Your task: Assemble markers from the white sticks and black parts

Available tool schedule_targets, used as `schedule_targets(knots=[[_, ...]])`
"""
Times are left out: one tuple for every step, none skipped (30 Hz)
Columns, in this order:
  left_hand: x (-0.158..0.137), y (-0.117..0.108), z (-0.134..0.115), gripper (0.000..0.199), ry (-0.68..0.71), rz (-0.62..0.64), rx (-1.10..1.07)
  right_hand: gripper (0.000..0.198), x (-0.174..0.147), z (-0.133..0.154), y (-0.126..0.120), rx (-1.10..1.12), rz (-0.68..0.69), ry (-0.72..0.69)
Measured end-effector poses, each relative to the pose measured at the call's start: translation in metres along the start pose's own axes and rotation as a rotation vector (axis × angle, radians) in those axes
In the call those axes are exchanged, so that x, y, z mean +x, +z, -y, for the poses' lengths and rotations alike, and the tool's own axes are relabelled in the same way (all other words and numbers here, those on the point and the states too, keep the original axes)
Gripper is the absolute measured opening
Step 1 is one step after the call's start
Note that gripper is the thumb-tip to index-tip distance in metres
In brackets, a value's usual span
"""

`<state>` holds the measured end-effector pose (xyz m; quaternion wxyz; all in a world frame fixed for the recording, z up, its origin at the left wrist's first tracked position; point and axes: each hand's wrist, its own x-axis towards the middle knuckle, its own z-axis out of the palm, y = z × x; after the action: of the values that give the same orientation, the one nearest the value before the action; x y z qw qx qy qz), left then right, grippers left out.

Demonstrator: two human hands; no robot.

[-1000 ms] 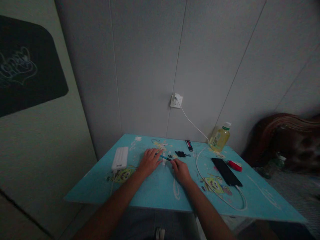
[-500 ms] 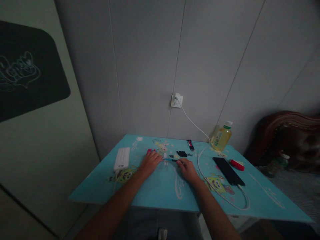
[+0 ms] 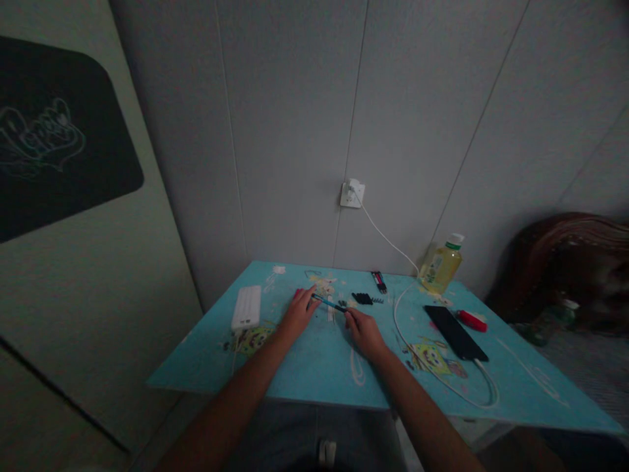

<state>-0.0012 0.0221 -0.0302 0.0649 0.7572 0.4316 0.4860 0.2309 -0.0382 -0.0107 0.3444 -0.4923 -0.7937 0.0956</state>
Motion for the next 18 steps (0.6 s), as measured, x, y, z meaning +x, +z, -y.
schedule_targets(knots=[[0.0,0.001,0.001,0.046,-0.034,-0.015,-0.034,0.037,0.0,0.001,0.001,-0.018,0.007,-0.013],[0.0,0.001,0.002,0.049,-0.066,-0.028,-0.07,0.036,0.0,0.001,0.002,-0.036,0.016,-0.027],[0.0,0.002,0.003,0.053,-0.096,-0.04,-0.109,0.035,0.0,0.002,0.002,-0.055,0.027,-0.041],[0.0,0.002,0.004,0.056,-0.124,-0.049,-0.15,0.034,-0.001,0.004,0.003,-0.075,0.04,-0.054],[0.001,0.003,0.004,0.059,-0.149,-0.056,-0.192,0.033,-0.001,0.005,0.003,-0.095,0.052,-0.066],[0.001,0.003,0.004,0.06,-0.171,-0.06,-0.235,0.033,-0.001,0.007,0.004,-0.116,0.064,-0.077],[0.001,0.004,0.003,0.061,-0.191,-0.061,-0.279,0.032,-0.001,0.009,0.005,-0.137,0.075,-0.085],[0.0,0.005,0.001,0.062,-0.21,-0.06,-0.323,0.031,-0.001,0.011,0.005,-0.157,0.086,-0.092],[0.0,0.006,-0.001,0.063,-0.229,-0.053,-0.368,0.03,-0.001,0.013,0.006,-0.177,0.095,-0.097],[0.0,0.008,-0.005,0.066,-0.247,-0.04,-0.414,0.029,-0.001,0.015,0.006,-0.195,0.101,-0.1],[0.0,0.011,-0.009,0.07,-0.263,-0.018,-0.462,0.029,-0.001,0.018,0.007,-0.212,0.104,-0.099],[0.0,0.013,-0.013,0.075,-0.279,0.01,-0.51,0.029,0.0,0.02,0.007,-0.227,0.106,-0.096],[0.001,0.016,-0.018,0.08,-0.293,0.038,-0.556,0.029,0.0,0.023,0.008,-0.239,0.105,-0.089],[0.003,0.019,-0.023,0.083,-0.307,0.066,-0.599,0.03,-0.001,0.025,0.008,-0.248,0.104,-0.08],[0.005,0.021,-0.027,0.084,-0.32,0.085,-0.636,0.031,-0.001,0.028,0.007,-0.255,0.103,-0.069],[0.008,0.023,-0.031,0.083,-0.333,0.098,-0.666,0.031,-0.002,0.03,0.005,-0.257,0.101,-0.058],[0.011,0.025,-0.035,0.082,-0.348,0.106,-0.694,0.032,-0.003,0.031,0.001,-0.251,0.098,-0.054],[0.015,0.025,-0.038,0.081,-0.362,0.112,-0.718,0.033,-0.005,0.032,-0.004,-0.239,0.091,-0.055]])
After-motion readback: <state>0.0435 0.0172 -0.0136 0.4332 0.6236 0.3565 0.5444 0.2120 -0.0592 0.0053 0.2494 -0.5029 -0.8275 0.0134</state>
